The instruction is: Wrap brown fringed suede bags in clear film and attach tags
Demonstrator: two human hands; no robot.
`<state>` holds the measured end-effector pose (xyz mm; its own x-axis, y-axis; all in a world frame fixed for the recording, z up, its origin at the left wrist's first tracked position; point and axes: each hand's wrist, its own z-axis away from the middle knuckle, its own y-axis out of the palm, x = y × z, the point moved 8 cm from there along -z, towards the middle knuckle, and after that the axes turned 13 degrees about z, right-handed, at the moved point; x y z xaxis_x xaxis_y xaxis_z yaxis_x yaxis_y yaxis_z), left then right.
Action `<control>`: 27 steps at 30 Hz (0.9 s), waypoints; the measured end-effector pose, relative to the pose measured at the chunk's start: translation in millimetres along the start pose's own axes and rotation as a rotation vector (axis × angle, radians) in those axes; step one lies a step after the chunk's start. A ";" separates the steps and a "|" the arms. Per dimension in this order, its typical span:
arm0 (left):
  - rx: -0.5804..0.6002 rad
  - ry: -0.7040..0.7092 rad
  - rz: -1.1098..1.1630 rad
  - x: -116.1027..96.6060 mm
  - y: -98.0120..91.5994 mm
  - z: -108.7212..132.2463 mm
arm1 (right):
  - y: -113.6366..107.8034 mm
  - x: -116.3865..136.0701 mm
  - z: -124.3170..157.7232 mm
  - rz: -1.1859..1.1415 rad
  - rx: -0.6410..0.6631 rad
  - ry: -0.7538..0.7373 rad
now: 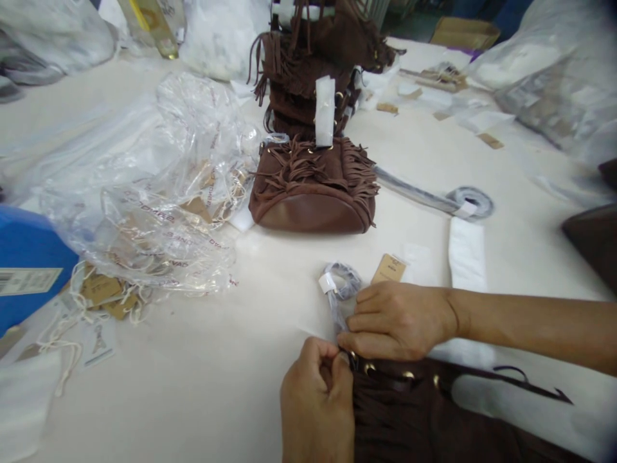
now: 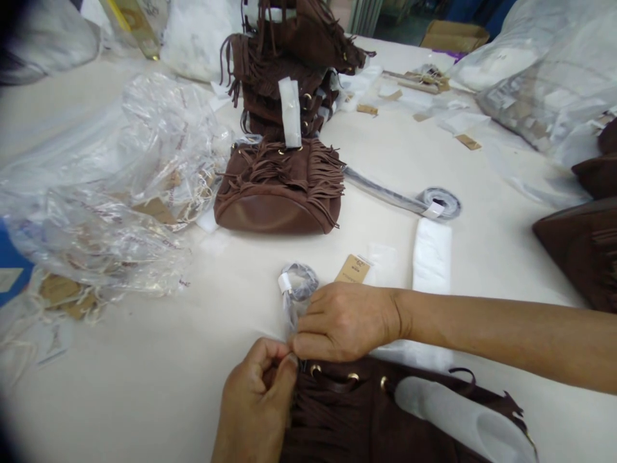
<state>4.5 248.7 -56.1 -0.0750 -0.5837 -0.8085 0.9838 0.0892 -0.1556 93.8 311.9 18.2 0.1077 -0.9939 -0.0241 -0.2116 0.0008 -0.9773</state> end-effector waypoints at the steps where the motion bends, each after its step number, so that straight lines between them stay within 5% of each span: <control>1: -0.026 0.011 -0.038 -1.4 0.1 2.0 | 1.3 -0.5 0.6 -0.011 0.014 0.011; 5: -0.068 0.074 -0.177 -11.8 2.1 6.6 | 8.9 -8.3 7.9 -0.117 0.074 0.127; 11: 0.051 0.143 -0.317 -20.6 6.4 5.2 | 10.8 -10.5 12.3 -0.195 0.096 0.188; 20: 0.057 0.009 0.087 -6.7 -3.4 4.0 | 5.9 -23.0 28.9 -0.504 0.058 0.381; 27: -0.025 0.047 0.130 6.3 -11.8 1.4 | -0.2 -34.4 52.2 -0.745 -0.033 0.619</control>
<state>-7.4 242.8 -58.5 0.0449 -0.5276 -0.8483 0.9813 0.1823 -0.0614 140.8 351.8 8.3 -0.3039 -0.6203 0.7232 -0.3241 -0.6465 -0.6907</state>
